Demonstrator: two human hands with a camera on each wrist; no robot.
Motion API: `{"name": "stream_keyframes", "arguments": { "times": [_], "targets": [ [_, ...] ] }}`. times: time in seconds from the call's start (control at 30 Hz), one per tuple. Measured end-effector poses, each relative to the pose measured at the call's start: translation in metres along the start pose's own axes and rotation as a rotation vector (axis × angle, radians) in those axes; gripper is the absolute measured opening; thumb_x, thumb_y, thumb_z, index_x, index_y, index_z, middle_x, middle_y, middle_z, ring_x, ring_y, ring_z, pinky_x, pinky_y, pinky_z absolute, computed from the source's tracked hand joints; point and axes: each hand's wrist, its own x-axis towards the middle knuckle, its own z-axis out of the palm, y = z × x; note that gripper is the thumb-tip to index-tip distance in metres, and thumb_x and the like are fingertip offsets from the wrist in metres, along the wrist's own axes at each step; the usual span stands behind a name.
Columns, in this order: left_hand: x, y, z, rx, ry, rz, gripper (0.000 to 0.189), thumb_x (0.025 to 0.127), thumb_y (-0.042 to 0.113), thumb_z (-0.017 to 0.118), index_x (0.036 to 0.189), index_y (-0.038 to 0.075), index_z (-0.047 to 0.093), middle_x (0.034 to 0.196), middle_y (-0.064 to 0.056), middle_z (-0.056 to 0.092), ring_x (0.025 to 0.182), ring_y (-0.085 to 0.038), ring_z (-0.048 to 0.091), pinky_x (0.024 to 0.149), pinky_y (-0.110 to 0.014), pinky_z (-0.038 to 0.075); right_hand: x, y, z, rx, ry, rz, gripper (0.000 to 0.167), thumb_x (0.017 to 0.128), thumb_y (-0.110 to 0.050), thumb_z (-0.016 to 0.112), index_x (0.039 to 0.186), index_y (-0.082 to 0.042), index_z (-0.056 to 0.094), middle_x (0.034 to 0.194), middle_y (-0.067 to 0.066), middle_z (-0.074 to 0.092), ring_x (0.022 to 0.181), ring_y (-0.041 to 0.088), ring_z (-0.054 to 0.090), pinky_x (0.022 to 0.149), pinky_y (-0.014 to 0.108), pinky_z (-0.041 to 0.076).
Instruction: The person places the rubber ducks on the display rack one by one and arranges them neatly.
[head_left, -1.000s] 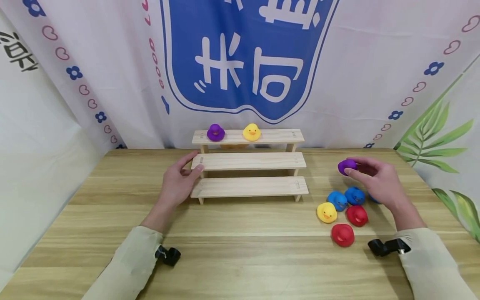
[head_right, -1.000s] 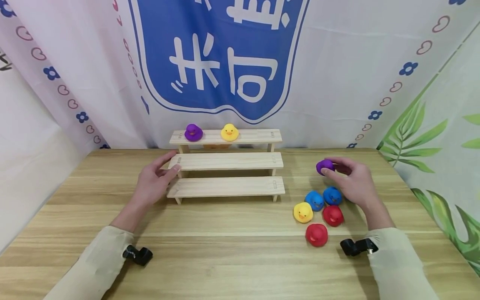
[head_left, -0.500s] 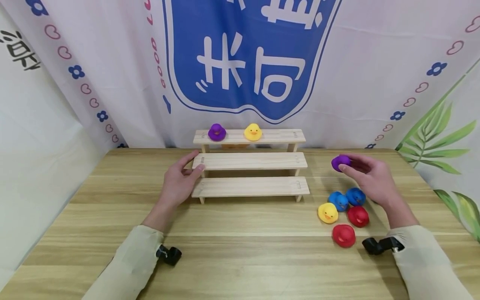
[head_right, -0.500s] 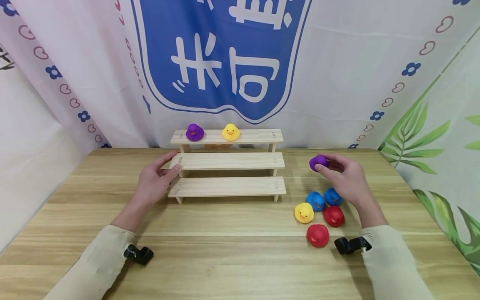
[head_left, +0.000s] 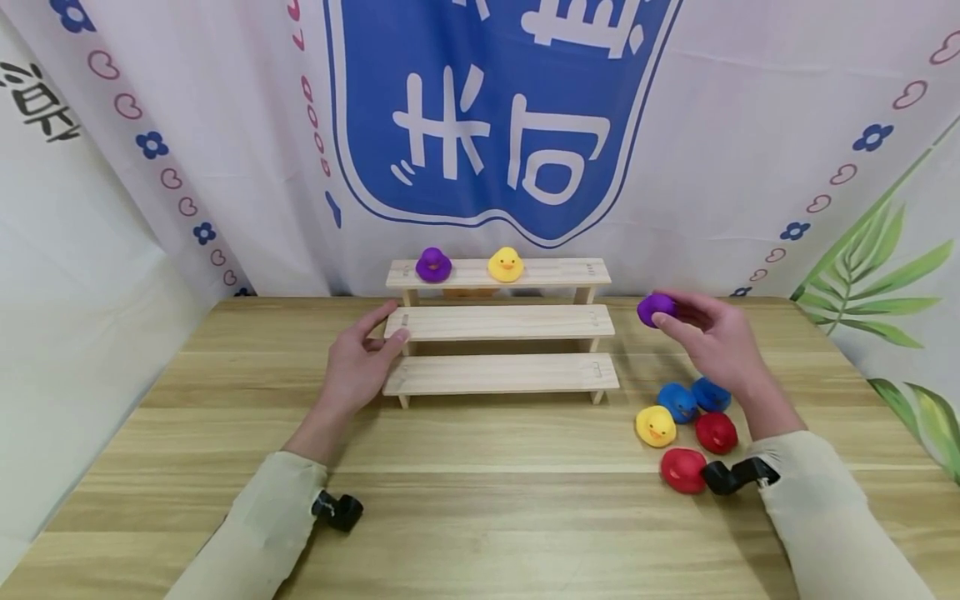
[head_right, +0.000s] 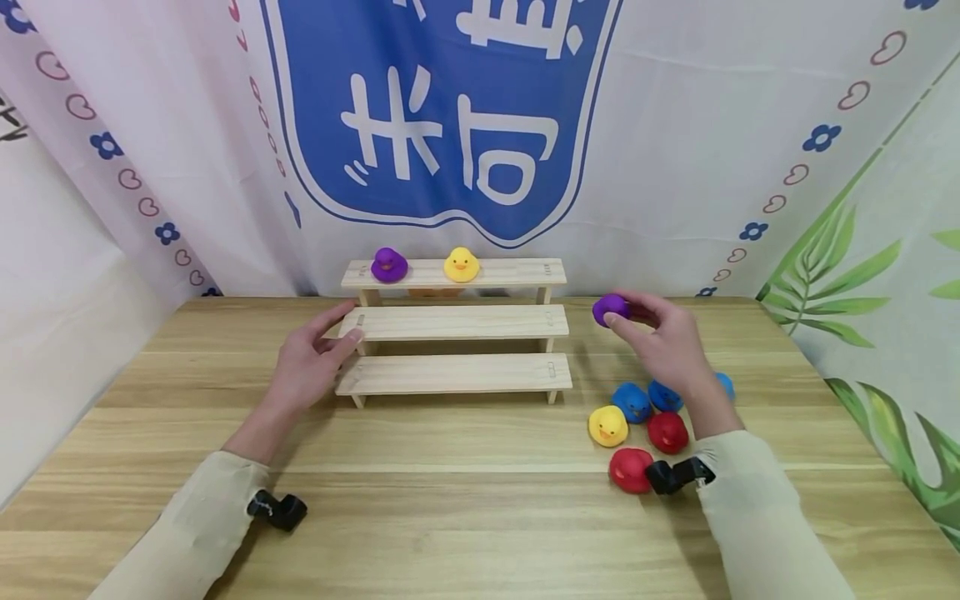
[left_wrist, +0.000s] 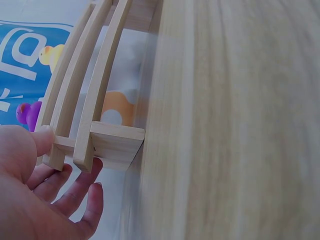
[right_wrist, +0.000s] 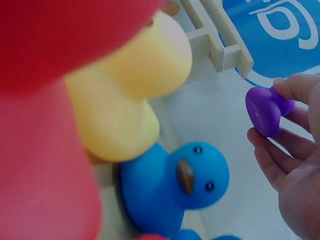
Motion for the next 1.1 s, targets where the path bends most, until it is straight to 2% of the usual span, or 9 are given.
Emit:
{"name": "stream_keyframes", "arguments": {
  "times": [0.3,0.57,0.63,0.8,0.83,0.9,1.1],
  "targets": [
    [-0.001,0.0,-0.001,0.011,-0.001,0.0,0.059,0.107,0.039,0.065,0.162,0.033,0.045,0.172,-0.004,0.04,0.127,-0.032,0.065,0.082,-0.02,0.054,0.01,-0.017,0.009,0.025,0.022,-0.098,0.052,0.107,-0.037,0.064,0.149,-0.006,0.06,0.145,0.022,0.065,0.129,0.04,0.064,0.088,0.001,0.046],
    [-0.001,-0.001,-0.001,0.013,0.002,0.006,0.058,0.107,0.037,0.065,0.161,0.032,0.046,0.171,-0.004,0.041,0.126,-0.032,0.066,0.08,-0.02,0.054,0.021,-0.034,0.015,0.072,0.017,-0.088,0.052,0.106,-0.036,0.066,0.149,-0.008,0.06,0.148,0.019,0.064,0.133,0.034,0.063,0.089,0.002,0.047],
    [0.0,-0.001,-0.001,0.012,0.001,0.006,0.058,0.107,0.038,0.065,0.161,0.032,0.046,0.171,-0.004,0.041,0.126,-0.032,0.066,0.08,-0.02,0.055,0.024,-0.036,0.017,0.093,0.026,-0.101,0.05,0.106,-0.033,0.066,0.149,-0.007,0.061,0.147,0.019,0.064,0.13,0.03,0.064,0.09,0.002,0.048],
    [0.0,-0.001,-0.001,0.014,-0.001,-0.001,0.058,0.106,0.038,0.065,0.161,0.033,0.046,0.171,-0.004,0.042,0.127,-0.032,0.066,0.08,-0.021,0.055,0.028,-0.04,0.02,0.137,0.043,-0.126,0.047,0.106,-0.027,0.067,0.147,-0.005,0.062,0.145,0.018,0.065,0.119,0.005,0.062,0.094,0.003,0.048],
    [0.0,-0.001,-0.001,0.015,0.0,-0.002,0.058,0.106,0.038,0.065,0.161,0.033,0.046,0.17,-0.004,0.042,0.126,-0.032,0.066,0.08,-0.022,0.055,0.028,-0.04,0.02,0.14,0.042,-0.127,0.046,0.106,-0.027,0.067,0.146,-0.005,0.062,0.144,0.018,0.065,0.118,0.004,0.062,0.094,0.003,0.048],
    [0.0,-0.001,0.0,0.02,-0.001,-0.003,0.058,0.106,0.038,0.065,0.161,0.033,0.046,0.17,-0.005,0.042,0.126,-0.032,0.066,0.08,-0.021,0.055,0.029,-0.042,0.02,0.141,0.036,-0.125,0.047,0.106,-0.028,0.068,0.146,-0.005,0.062,0.144,0.017,0.065,0.12,0.006,0.062,0.095,0.003,0.048],
    [-0.001,-0.002,0.0,0.023,0.0,0.021,0.058,0.107,0.038,0.064,0.161,0.032,0.046,0.17,-0.004,0.043,0.126,-0.032,0.068,0.082,-0.019,0.054,0.033,-0.048,0.023,0.148,0.01,-0.124,0.049,0.106,-0.031,0.067,0.148,-0.007,0.061,0.146,0.016,0.064,0.134,0.029,0.062,0.098,0.006,0.049]
  ]
}}
